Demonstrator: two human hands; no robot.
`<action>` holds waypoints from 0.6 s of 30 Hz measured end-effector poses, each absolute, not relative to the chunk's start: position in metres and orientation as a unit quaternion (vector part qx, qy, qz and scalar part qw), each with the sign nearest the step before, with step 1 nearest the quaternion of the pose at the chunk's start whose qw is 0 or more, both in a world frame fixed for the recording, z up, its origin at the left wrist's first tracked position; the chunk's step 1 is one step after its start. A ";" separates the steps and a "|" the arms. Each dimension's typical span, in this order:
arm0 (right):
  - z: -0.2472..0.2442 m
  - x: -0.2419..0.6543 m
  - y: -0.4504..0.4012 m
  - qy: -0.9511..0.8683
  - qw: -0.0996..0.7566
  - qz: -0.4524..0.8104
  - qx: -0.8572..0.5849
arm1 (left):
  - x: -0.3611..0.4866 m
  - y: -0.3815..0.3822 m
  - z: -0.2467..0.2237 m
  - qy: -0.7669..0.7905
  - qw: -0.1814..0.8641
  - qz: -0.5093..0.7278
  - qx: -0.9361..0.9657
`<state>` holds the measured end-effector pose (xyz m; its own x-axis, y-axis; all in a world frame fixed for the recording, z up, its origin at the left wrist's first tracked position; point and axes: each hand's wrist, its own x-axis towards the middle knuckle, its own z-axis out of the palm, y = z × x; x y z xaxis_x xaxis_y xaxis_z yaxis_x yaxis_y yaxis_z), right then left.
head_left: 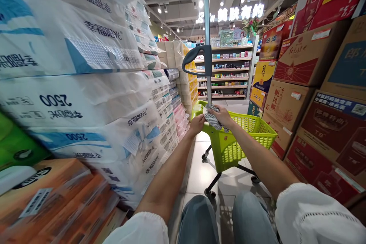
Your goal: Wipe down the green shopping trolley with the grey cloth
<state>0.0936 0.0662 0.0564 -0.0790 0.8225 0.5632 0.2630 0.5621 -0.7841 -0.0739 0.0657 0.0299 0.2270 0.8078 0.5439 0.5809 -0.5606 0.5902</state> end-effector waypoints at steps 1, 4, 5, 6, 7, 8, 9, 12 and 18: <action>0.060 0.092 0.067 -0.682 0.567 0.239 -0.394 | -0.073 0.067 0.029 0.452 0.140 0.432 0.768; 0.060 0.089 0.070 -0.678 0.591 0.216 -0.379 | -0.074 0.072 0.028 0.454 0.151 0.438 0.761; 0.055 0.089 0.070 -0.686 0.585 0.215 -0.375 | -0.074 0.072 0.027 0.456 0.150 0.439 0.759; 0.048 0.091 0.070 -0.698 0.571 0.216 -0.374 | -0.074 0.073 0.027 0.458 0.149 0.441 0.758; 0.039 0.093 0.070 -0.712 0.552 0.218 -0.374 | -0.074 0.073 0.026 0.457 0.151 0.444 0.756; 0.029 0.096 0.070 -0.728 0.531 0.216 -0.376 | -0.074 0.073 0.026 0.453 0.158 0.449 0.754; 0.020 0.099 0.071 -0.744 0.509 0.207 -0.380 | -0.074 0.072 0.025 0.448 0.167 0.456 0.751; 0.001 0.107 0.073 -0.777 0.457 0.159 -0.403 | -0.072 0.067 0.024 0.439 0.172 0.473 0.744; 0.015 0.098 0.075 -0.733 0.515 0.198 -0.398 | -0.070 0.057 0.027 0.446 0.106 0.459 0.761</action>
<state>0.0981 0.0754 0.0147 -0.1524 0.7881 0.5964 0.3796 0.6038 -0.7009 -0.0698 0.0574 0.0266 0.1806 0.7757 0.6047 0.5811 -0.5802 0.5707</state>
